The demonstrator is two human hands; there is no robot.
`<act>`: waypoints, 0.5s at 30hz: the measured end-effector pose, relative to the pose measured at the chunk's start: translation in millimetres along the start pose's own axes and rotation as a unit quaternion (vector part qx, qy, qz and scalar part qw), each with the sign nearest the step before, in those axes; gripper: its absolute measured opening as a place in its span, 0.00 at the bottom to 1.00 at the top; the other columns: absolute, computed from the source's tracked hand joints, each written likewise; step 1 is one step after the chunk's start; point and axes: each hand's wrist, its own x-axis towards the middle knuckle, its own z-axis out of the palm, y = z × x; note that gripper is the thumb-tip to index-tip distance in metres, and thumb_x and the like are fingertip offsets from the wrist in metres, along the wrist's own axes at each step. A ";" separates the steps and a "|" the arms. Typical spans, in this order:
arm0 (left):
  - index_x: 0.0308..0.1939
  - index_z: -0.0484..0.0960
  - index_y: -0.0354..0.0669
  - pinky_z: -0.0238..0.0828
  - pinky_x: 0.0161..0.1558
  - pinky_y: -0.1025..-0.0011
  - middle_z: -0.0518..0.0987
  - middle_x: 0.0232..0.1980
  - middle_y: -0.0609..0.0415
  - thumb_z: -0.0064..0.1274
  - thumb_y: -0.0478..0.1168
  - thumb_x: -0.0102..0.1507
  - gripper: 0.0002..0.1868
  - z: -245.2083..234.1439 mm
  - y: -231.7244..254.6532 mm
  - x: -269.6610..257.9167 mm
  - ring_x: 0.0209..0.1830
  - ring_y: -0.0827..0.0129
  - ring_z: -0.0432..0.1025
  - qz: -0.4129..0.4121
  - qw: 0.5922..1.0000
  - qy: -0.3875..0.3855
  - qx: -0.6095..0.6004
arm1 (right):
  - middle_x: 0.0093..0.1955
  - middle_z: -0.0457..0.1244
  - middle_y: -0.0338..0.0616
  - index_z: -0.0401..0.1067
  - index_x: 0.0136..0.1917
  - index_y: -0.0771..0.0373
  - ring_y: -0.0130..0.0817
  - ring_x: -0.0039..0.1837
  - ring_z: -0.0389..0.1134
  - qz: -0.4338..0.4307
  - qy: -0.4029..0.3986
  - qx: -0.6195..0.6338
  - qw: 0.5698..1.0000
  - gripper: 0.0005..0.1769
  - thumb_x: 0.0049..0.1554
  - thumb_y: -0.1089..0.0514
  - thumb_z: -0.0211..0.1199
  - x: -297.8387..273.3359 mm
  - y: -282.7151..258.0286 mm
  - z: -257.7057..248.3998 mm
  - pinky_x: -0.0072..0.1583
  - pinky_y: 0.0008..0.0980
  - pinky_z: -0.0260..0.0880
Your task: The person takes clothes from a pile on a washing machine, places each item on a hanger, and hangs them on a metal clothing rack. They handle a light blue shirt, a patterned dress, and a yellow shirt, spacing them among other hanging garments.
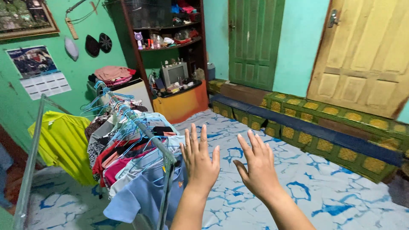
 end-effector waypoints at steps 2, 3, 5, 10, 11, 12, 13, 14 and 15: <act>0.78 0.56 0.44 0.33 0.73 0.36 0.48 0.82 0.37 0.54 0.48 0.63 0.41 9.4 -3.0 5.8 0.83 0.41 0.40 -0.009 1.000 0.000 0.012 | 0.82 0.47 0.56 0.55 0.78 0.55 0.54 0.82 0.47 -0.008 0.010 0.014 1.000 0.44 0.53 0.48 0.66 7.5 9.9 10.5 0.74 0.55 0.46; 0.78 0.57 0.44 0.34 0.73 0.37 0.48 0.82 0.37 0.54 0.47 0.63 0.41 14.5 -4.1 8.7 0.82 0.41 0.41 -0.016 1.000 -0.001 0.019 | 0.82 0.47 0.56 0.56 0.78 0.56 0.53 0.81 0.48 -0.014 0.021 0.023 0.999 0.44 0.52 0.49 0.67 11.2 15.4 15.7 0.74 0.54 0.46; 0.78 0.57 0.45 0.34 0.73 0.36 0.48 0.82 0.38 0.54 0.48 0.63 0.41 31.4 -8.1 14.5 0.83 0.42 0.41 -0.028 0.999 0.001 0.031 | 0.82 0.47 0.57 0.56 0.78 0.56 0.54 0.81 0.48 -0.021 0.018 0.040 0.999 0.44 0.52 0.49 0.67 20.6 28.6 25.9 0.74 0.54 0.46; 0.78 0.57 0.47 0.38 0.72 0.37 0.49 0.83 0.39 0.53 0.49 0.63 0.42 66.3 -7.1 28.2 0.82 0.42 0.43 -0.059 0.995 0.023 0.078 | 0.82 0.47 0.53 0.56 0.78 0.54 0.52 0.81 0.48 -0.036 0.002 0.078 0.996 0.43 0.52 0.48 0.66 43.2 74.1 54.0 0.74 0.57 0.47; 0.78 0.56 0.46 0.36 0.73 0.38 0.49 0.83 0.39 0.53 0.49 0.63 0.42 73.0 -5.3 31.1 0.82 0.42 0.42 -0.067 0.994 0.017 0.081 | 0.83 0.47 0.53 0.56 0.78 0.55 0.53 0.81 0.48 -0.042 -0.003 0.084 0.996 0.43 0.52 0.48 0.66 48.6 84.3 57.1 0.74 0.57 0.46; 0.78 0.56 0.46 0.35 0.73 0.39 0.48 0.83 0.38 0.53 0.49 0.63 0.41 80.1 -5.3 35.6 0.83 0.43 0.41 -0.076 0.994 0.012 0.082 | 0.83 0.47 0.54 0.57 0.78 0.55 0.53 0.81 0.48 -0.049 -0.007 0.089 0.995 0.43 0.52 0.48 0.66 56.1 93.9 61.8 0.74 0.57 0.46; 0.78 0.56 0.46 0.35 0.73 0.39 0.48 0.83 0.38 0.53 0.49 0.63 0.41 87.0 -4.4 38.6 0.83 0.43 0.41 -0.083 0.992 0.019 0.091 | 0.83 0.47 0.54 0.57 0.78 0.55 0.53 0.81 0.48 -0.059 -0.008 0.097 0.993 0.43 0.52 0.48 0.66 62.4 102.9 66.3 0.74 0.57 0.46; 0.79 0.55 0.46 0.35 0.73 0.39 0.47 0.83 0.39 0.53 0.49 0.62 0.42 93.5 -1.7 40.3 0.82 0.43 0.41 -0.091 0.991 0.019 0.099 | 0.82 0.47 0.54 0.56 0.78 0.55 0.54 0.81 0.48 -0.062 -0.016 0.102 0.993 0.43 0.52 0.48 0.66 66.4 112.1 69.3 0.74 0.58 0.46; 0.79 0.54 0.47 0.35 0.73 0.39 0.47 0.83 0.39 0.54 0.48 0.62 0.43 100.3 1.1 41.6 0.82 0.42 0.41 -0.099 0.989 0.020 0.107 | 0.82 0.47 0.54 0.56 0.78 0.54 0.54 0.81 0.48 -0.065 -0.023 0.106 0.992 0.43 0.53 0.47 0.66 70.1 121.7 72.6 0.73 0.58 0.46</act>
